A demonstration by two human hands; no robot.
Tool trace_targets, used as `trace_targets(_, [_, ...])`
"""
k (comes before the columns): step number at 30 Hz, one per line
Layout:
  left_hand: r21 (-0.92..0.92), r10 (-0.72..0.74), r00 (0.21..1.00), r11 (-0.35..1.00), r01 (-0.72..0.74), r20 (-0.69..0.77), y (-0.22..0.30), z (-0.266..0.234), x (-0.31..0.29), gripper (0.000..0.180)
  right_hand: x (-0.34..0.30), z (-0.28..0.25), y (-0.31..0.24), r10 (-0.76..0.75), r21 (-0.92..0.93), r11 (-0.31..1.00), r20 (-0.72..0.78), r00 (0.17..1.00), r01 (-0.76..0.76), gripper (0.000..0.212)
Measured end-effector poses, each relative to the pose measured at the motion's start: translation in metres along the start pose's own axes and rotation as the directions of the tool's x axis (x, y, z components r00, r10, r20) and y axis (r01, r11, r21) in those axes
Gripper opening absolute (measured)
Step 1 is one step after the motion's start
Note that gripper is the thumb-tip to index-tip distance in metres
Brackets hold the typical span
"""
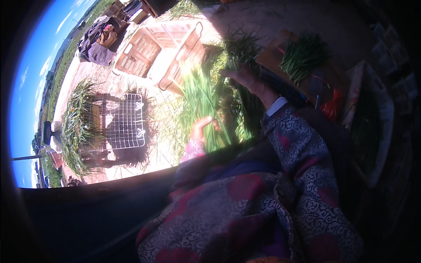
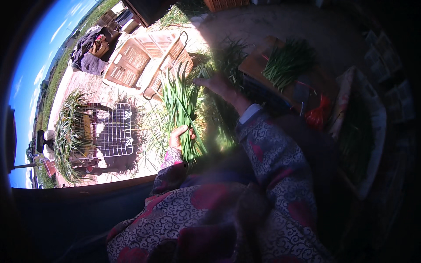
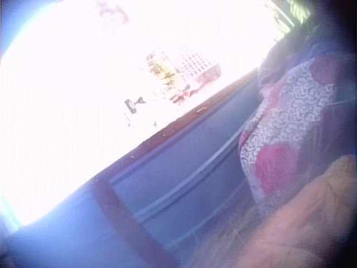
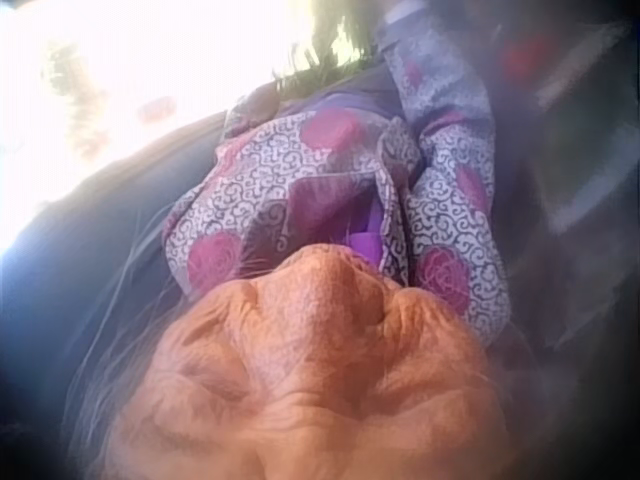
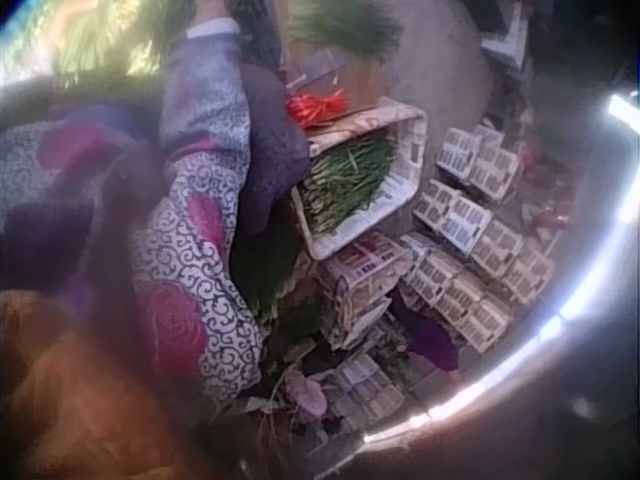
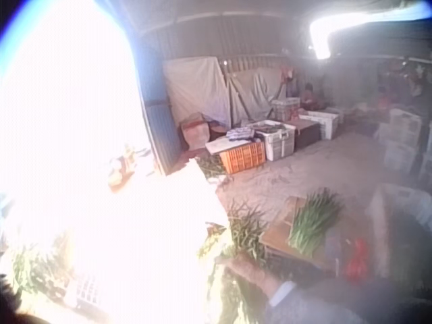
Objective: The person sorts bunches of green onions by picking them from a crate, removing loose leaves by hand, and placing the cleaned bunches back into a crate or onto a table.
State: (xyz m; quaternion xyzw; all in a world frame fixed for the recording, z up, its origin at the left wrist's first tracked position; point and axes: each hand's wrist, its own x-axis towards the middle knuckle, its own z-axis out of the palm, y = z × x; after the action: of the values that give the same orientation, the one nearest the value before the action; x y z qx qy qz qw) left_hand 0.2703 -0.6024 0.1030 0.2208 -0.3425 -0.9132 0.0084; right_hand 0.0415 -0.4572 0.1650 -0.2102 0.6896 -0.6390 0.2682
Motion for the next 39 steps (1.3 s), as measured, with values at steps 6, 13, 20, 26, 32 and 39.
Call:
trace_targets(6, [-0.012,-0.047,0.999,0.999,0.047,0.008,0.005,-0.005,-0.006,0.038,-0.013,0.001,-0.012,-0.088,-0.111,0.99,0.023,0.996,0.09,0.026])
trace_targets(13, [0.056,-0.047,0.999,0.997,0.047,-0.002,0.023,-0.027,-0.007,0.039,-0.015,-0.015,-0.021,-0.044,0.151,0.989,0.279,0.959,0.001,0.025])
trace_targets(20, [-0.02,0.1,0.995,0.995,-0.1,0.013,0.034,-0.043,-0.031,0.039,0.003,-0.085,-0.025,-0.086,0.613,0.79,0.072,0.994,0.024,0.031])
trace_targets(26, [-0.018,-0.002,0.991,1.0,-0.001,-0.133,0.036,-0.032,-0.016,0.028,-0.002,-0.037,0.032,-0.349,-0.581,0.789,-0.154,0.924,0.201,0.068])
trace_targets(32, [0.345,0.361,0.933,0.875,-0.34,0.003,0.009,0.005,-0.011,0.051,-0.019,0.02,-0.017,-0.034,-0.362,0.931,0.017,0.999,0.038,0.034])
trace_targets(39, [0.296,0.25,0.963,0.931,-0.212,-0.096,-0.01,-0.028,0.002,0.032,-0.012,-0.005,-0.004,-0.053,-0.434,0.895,0.132,0.99,0.106,0.028])
